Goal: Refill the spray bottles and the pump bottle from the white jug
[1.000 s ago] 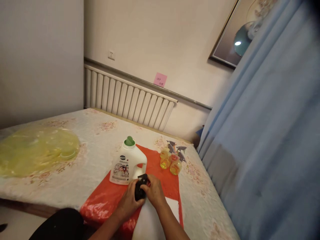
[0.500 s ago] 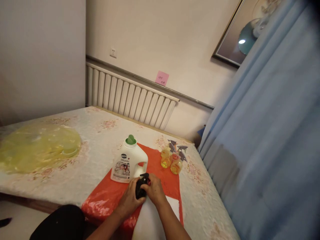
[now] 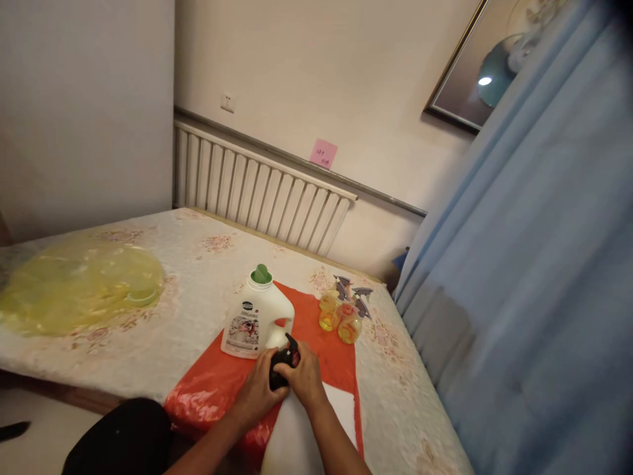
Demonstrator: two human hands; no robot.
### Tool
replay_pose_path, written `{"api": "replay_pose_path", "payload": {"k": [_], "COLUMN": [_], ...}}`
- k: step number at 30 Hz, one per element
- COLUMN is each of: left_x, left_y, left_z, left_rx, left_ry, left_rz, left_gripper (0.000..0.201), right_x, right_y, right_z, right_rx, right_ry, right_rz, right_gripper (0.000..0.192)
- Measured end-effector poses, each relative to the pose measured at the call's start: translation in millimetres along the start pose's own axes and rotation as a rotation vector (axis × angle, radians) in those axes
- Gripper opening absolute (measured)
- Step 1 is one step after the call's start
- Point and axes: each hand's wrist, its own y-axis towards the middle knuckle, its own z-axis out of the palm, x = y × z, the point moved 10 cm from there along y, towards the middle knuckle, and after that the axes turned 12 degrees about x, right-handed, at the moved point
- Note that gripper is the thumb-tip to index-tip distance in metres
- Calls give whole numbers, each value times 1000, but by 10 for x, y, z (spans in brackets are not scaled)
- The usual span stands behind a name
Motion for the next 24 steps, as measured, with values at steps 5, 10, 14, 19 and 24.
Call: {"api": "replay_pose_path", "payload": {"k": [5, 10, 14, 19, 24], "left_x": [-9, -31, -37, -22, -2], "left_y": [7, 7, 6, -3, 3], "left_z": [-3, -21, -21, -14, -11], "left_rx": [5, -2, -3, -6, -12], "left_ry": [-5, -5, -2, -2, -2], "left_rz": [-5, -1, 2, 7, 11], "left_gripper": [73, 73, 72, 72, 73], "right_x": [54, 120, 146, 177, 190], "right_y": [15, 9, 10, 11, 16], "right_z": [-13, -34, -45, -44, -41], "right_rx": [98, 124, 128, 135, 133], "right_ry": [92, 112, 89, 49, 20], "right_rz": [-68, -101, -105, -122, -130], "right_gripper": [37, 35, 28, 21, 19]}}
